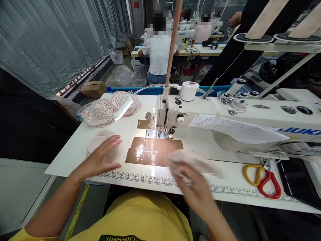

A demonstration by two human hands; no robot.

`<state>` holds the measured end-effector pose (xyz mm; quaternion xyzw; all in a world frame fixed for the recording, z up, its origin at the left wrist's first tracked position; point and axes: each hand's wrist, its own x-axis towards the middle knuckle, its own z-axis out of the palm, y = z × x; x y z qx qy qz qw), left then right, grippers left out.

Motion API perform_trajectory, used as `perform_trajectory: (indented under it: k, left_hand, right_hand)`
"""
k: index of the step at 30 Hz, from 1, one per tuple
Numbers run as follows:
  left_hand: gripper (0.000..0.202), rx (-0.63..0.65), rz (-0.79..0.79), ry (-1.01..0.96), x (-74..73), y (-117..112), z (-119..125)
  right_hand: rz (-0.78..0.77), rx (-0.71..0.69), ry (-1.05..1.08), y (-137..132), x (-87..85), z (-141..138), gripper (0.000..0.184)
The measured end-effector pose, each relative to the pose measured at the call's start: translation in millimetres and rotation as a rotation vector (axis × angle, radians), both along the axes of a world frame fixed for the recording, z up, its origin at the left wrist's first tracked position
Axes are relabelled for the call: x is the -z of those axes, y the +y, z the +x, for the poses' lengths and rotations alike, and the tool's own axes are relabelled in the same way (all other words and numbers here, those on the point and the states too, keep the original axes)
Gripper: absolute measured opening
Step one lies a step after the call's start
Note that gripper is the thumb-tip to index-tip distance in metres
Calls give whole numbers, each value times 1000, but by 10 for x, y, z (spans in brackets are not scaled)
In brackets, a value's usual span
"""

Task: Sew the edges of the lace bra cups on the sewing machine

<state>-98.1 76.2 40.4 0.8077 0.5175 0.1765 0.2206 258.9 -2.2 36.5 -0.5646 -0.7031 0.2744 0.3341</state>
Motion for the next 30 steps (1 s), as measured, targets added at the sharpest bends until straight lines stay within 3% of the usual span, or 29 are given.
perform_trajectory:
  k: [2, 4, 6, 10, 12, 14, 16, 18, 19, 21, 25, 27, 30]
  left_hand:
    - [79, 333, -89, -156, -117, -46, 286]
    - [70, 571, -287, -252, -148, -66, 495]
    - [53, 524, -386, -292, -94, -54, 540]
    - [28, -30, -174, -235, 106, -21, 317]
    - [21, -148, -214, -323, 174, -49, 259]
    - [29, -12, -429, -570, 195, -116, 306]
    - [45, 261, -650, -828, 176, -200, 415]
    - [71, 470, -765, -971, 143, -268, 512]
    - [81, 513, -785, -1009, 130, -288, 539]
    - [85, 468, -741, -1059, 129, -296, 547]
    - [81, 128, -501, -929, 207, -236, 484]
    - [77, 108, -620, -884, 255, -219, 474]
    - [61, 210, -906, -1025, 311, -242, 490]
  right_hand:
    - [-191, -395, 41, 235, 81, -478, 11]
    - [-143, -512, 100, 360, 89, -772, 8]
    - [-16, -443, 106, 391, 28, -825, 12]
    - [229, -60, 96, 410, -90, -595, 11]
    - [245, 81, 122, 453, -79, -560, 7]
    - [113, 77, 171, 511, -29, -631, 11]
    - [-149, -48, 265, 563, 43, -752, 18]
    - [-437, -179, 428, 590, 125, -853, 23]
    - [-561, -233, 532, 592, 166, -883, 25]
    - [-745, -327, 730, 581, 240, -905, 29]
    - [-841, -396, 932, 549, 314, -889, 32]
    - [-815, -368, 965, 543, 325, -889, 31]
    - [-698, -219, 1036, 546, 354, -892, 34]
